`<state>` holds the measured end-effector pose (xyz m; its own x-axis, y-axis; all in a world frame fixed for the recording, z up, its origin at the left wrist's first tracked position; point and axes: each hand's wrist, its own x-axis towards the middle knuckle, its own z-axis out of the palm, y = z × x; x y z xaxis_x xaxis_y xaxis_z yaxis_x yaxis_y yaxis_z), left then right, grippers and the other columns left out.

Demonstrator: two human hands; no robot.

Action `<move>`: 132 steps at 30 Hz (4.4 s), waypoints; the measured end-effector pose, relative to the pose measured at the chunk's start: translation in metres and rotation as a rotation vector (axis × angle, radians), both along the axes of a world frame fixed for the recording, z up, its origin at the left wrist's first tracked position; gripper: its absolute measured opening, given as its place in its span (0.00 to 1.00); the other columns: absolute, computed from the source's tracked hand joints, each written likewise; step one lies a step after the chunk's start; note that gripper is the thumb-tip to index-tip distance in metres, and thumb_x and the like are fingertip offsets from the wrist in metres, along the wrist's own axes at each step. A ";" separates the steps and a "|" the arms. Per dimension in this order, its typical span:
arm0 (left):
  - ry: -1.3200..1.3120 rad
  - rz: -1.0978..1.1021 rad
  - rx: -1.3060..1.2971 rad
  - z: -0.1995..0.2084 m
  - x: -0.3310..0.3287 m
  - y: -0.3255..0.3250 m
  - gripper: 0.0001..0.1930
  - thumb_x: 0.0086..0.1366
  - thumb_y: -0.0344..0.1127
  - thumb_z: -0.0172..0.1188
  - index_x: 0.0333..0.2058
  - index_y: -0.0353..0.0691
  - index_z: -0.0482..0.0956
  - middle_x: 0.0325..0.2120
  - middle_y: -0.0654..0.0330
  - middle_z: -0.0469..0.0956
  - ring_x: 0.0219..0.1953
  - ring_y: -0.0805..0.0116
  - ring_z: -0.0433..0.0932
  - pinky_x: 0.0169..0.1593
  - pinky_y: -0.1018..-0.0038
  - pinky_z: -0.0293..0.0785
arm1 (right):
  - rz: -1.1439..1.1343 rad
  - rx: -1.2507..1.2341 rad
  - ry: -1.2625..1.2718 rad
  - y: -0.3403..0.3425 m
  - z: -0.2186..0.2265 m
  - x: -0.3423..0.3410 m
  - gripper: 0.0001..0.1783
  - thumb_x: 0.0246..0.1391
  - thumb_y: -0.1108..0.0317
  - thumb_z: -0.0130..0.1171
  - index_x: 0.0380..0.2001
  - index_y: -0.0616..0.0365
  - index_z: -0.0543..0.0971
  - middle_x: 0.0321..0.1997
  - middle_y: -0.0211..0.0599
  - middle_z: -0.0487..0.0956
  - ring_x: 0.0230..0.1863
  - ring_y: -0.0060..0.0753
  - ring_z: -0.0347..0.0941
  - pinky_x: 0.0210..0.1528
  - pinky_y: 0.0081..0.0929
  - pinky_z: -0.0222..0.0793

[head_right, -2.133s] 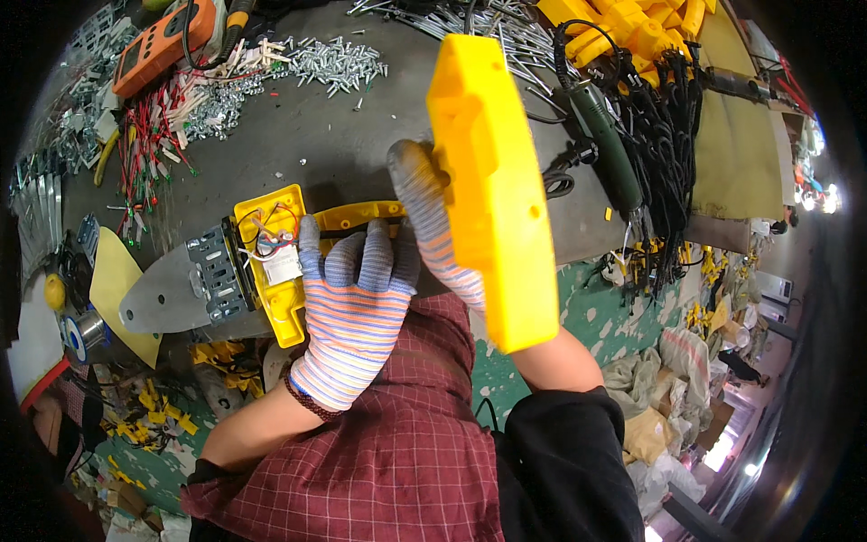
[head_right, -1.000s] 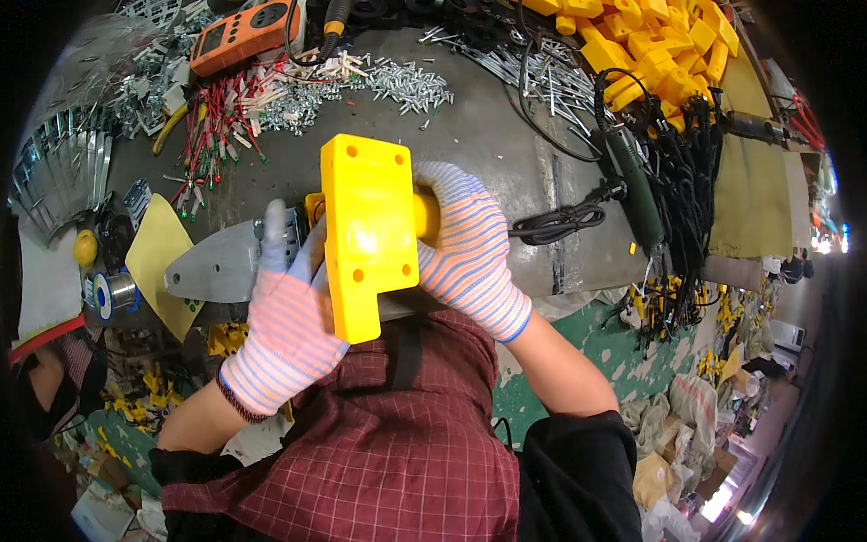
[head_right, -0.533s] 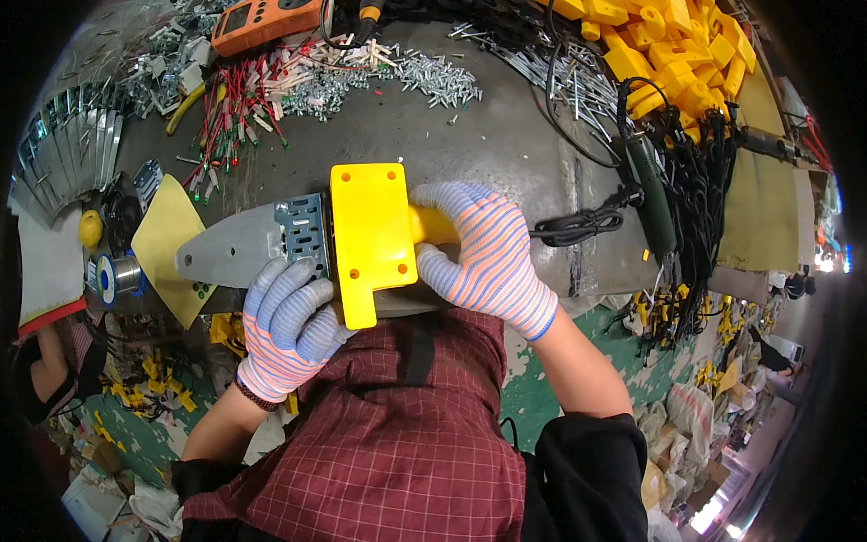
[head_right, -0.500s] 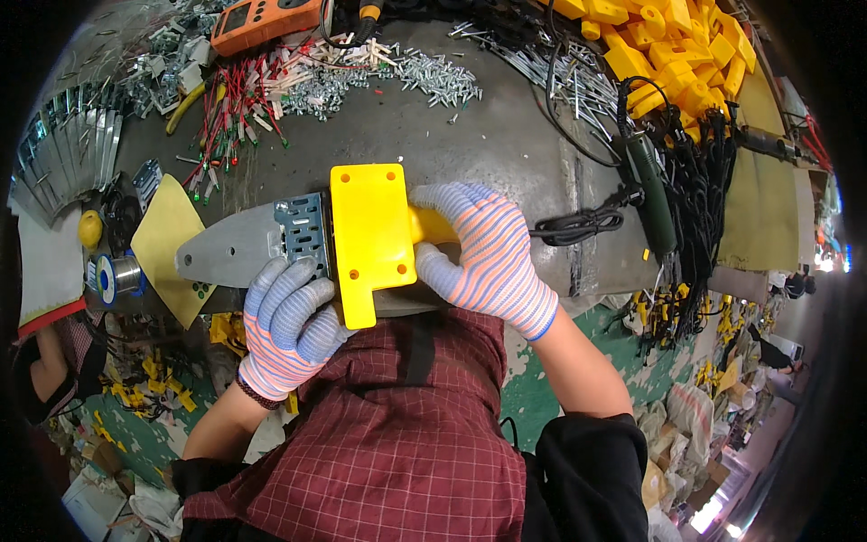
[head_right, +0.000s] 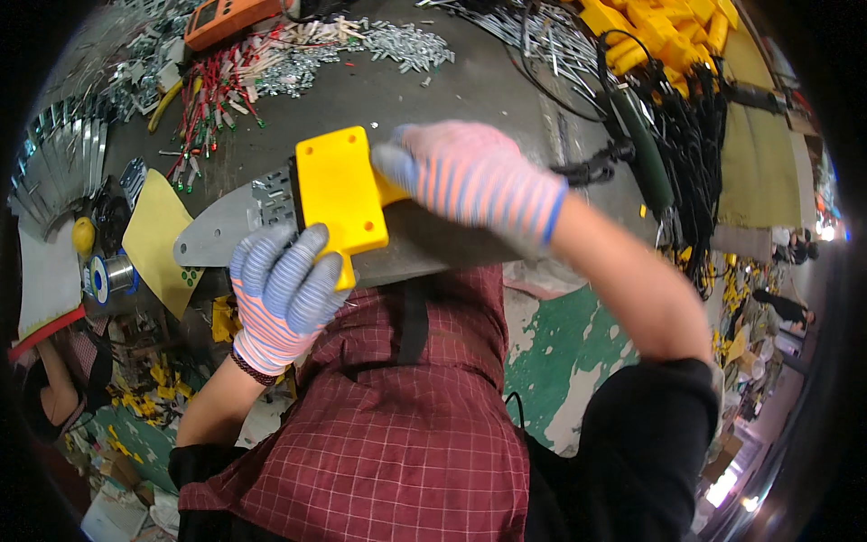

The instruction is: Assembling and soldering internal components of a handheld power tool.

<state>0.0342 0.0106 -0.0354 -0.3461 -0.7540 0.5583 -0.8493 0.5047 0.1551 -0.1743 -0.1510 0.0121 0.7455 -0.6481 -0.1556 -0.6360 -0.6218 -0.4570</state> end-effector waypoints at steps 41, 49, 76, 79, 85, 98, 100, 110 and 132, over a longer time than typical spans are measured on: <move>0.141 -0.131 0.020 0.005 -0.010 0.001 0.32 0.50 0.41 0.74 0.52 0.48 0.70 0.51 0.58 0.72 0.54 0.53 0.72 0.55 0.55 0.68 | -0.100 0.014 -0.064 -0.034 0.008 -0.026 0.11 0.54 0.65 0.53 0.39 0.54 0.77 0.32 0.48 0.81 0.37 0.51 0.80 0.39 0.44 0.75; 0.456 0.037 0.335 0.053 -0.007 -0.117 0.12 0.58 0.37 0.63 0.38 0.40 0.79 0.34 0.54 0.80 0.37 0.52 0.79 0.43 0.62 0.74 | 0.478 -0.711 0.374 -0.084 0.004 0.001 0.10 0.51 0.68 0.58 0.39 0.52 0.79 0.33 0.38 0.81 0.40 0.44 0.80 0.40 0.41 0.75; 0.724 0.105 0.651 0.055 0.018 -0.130 0.07 0.67 0.31 0.58 0.41 0.35 0.78 0.33 0.58 0.79 0.37 0.72 0.78 0.45 0.75 0.73 | 0.271 -0.705 0.121 -0.083 -0.018 -0.019 0.08 0.49 0.67 0.57 0.34 0.52 0.79 0.34 0.41 0.78 0.40 0.45 0.78 0.43 0.37 0.74; 0.934 0.082 0.661 0.042 0.025 -0.107 0.07 0.65 0.28 0.58 0.41 0.35 0.78 0.34 0.60 0.80 0.37 0.76 0.77 0.45 0.78 0.73 | 0.131 -0.637 0.008 -0.086 -0.026 -0.019 0.07 0.50 0.68 0.57 0.34 0.53 0.80 0.34 0.43 0.79 0.40 0.46 0.78 0.42 0.39 0.74; 0.864 0.114 0.657 0.023 0.025 -0.082 0.05 0.63 0.24 0.59 0.38 0.36 0.77 0.34 0.63 0.76 0.35 0.77 0.73 0.42 0.78 0.71 | -0.254 0.313 -0.329 -0.064 0.024 0.000 0.09 0.52 0.70 0.65 0.34 0.65 0.81 0.31 0.29 0.81 0.34 0.13 0.73 0.39 0.18 0.72; 0.723 0.030 0.469 0.018 0.021 -0.084 0.08 0.59 0.28 0.62 0.38 0.39 0.81 0.34 0.51 0.79 0.36 0.52 0.80 0.40 0.67 0.76 | -0.029 0.306 0.001 -0.038 0.055 0.047 0.13 0.50 0.66 0.66 0.34 0.68 0.83 0.28 0.44 0.83 0.30 0.30 0.81 0.36 0.26 0.76; 0.774 0.037 0.483 0.018 0.020 -0.082 0.08 0.59 0.28 0.62 0.39 0.39 0.81 0.34 0.51 0.79 0.35 0.51 0.80 0.40 0.66 0.76 | -0.039 0.265 -0.027 -0.036 0.055 0.043 0.14 0.50 0.65 0.66 0.34 0.67 0.83 0.28 0.43 0.83 0.29 0.31 0.81 0.36 0.25 0.76; 0.632 0.088 0.528 0.016 0.021 -0.084 0.09 0.64 0.30 0.58 0.43 0.35 0.78 0.34 0.49 0.81 0.35 0.58 0.82 0.41 0.69 0.76 | 0.257 -0.009 -0.352 0.033 0.020 0.031 0.11 0.39 0.55 0.68 0.26 0.46 0.80 0.38 0.25 0.77 0.45 0.40 0.73 0.51 0.39 0.66; 0.129 0.237 0.359 0.020 -0.010 -0.209 0.11 0.63 0.40 0.59 0.42 0.44 0.80 0.41 0.53 0.81 0.44 0.52 0.79 0.48 0.62 0.75 | 0.030 -0.650 0.266 -0.078 -0.016 0.020 0.17 0.51 0.64 0.62 0.46 0.54 0.78 0.49 0.44 0.76 0.54 0.48 0.71 0.55 0.41 0.67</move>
